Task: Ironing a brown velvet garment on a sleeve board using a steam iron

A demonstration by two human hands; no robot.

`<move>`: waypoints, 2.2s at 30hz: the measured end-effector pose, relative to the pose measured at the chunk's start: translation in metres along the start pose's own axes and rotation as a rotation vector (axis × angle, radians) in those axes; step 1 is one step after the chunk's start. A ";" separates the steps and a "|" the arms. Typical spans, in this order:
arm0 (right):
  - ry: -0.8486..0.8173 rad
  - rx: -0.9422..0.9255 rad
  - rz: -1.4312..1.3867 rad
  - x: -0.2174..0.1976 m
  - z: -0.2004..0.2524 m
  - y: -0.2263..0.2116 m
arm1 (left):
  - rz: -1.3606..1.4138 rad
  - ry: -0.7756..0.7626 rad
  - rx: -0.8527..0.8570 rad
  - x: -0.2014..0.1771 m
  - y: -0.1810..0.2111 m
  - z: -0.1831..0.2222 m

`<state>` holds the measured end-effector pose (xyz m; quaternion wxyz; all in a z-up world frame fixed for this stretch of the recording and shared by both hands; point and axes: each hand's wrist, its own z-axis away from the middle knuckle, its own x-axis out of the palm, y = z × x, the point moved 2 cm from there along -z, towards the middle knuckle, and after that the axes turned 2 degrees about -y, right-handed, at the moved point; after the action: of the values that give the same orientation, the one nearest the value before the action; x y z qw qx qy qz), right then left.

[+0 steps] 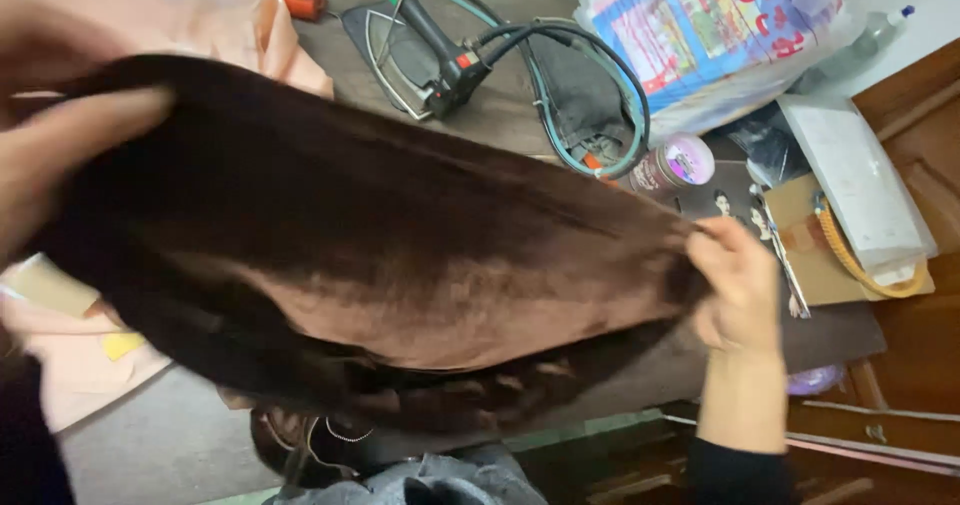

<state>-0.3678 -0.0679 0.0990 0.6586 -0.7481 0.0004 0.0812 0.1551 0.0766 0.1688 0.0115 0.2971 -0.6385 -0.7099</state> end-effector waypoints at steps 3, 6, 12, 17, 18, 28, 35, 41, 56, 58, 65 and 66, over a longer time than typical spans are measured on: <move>-0.021 0.128 0.129 0.021 -0.017 0.038 | -0.216 -0.070 0.045 0.048 -0.028 -0.050; -0.076 0.199 0.181 0.036 -0.022 0.065 | -0.474 -0.161 0.078 0.084 -0.097 -0.086; -0.132 0.256 0.221 0.053 -0.026 0.068 | -0.619 -0.170 -0.041 0.106 -0.121 -0.095; -0.182 0.337 0.277 0.059 -0.031 0.066 | -0.502 -0.169 -0.137 0.104 -0.115 -0.094; -0.180 0.344 0.284 0.057 -0.031 0.071 | -0.489 -0.160 -0.149 0.104 -0.114 -0.093; -0.151 0.368 0.322 0.053 -0.031 0.081 | -1.023 0.238 0.407 0.145 -0.062 -0.056; -0.125 0.356 0.392 0.059 -0.030 0.074 | -0.557 -0.172 0.722 0.234 -0.061 -0.022; -0.086 -0.165 0.704 0.132 -0.037 0.035 | -0.538 -0.145 0.518 0.230 -0.067 -0.054; -0.484 0.084 0.073 0.190 -0.031 0.005 | 0.373 -0.461 -0.011 0.192 -0.023 -0.040; -0.483 0.071 0.017 0.191 -0.026 -0.004 | 0.485 -0.544 -0.050 0.196 -0.020 -0.032; -0.460 0.019 -0.067 0.192 -0.017 -0.014 | 0.512 -0.515 -0.120 0.203 -0.047 -0.028; -0.442 0.001 -0.058 0.193 -0.017 -0.013 | 0.563 -0.468 -0.163 0.206 -0.052 -0.027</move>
<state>-0.1739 -0.0621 0.0902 0.6450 -0.7115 -0.1656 0.2242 0.0157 -0.0199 0.0375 0.0835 -0.0624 -0.6220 -0.7760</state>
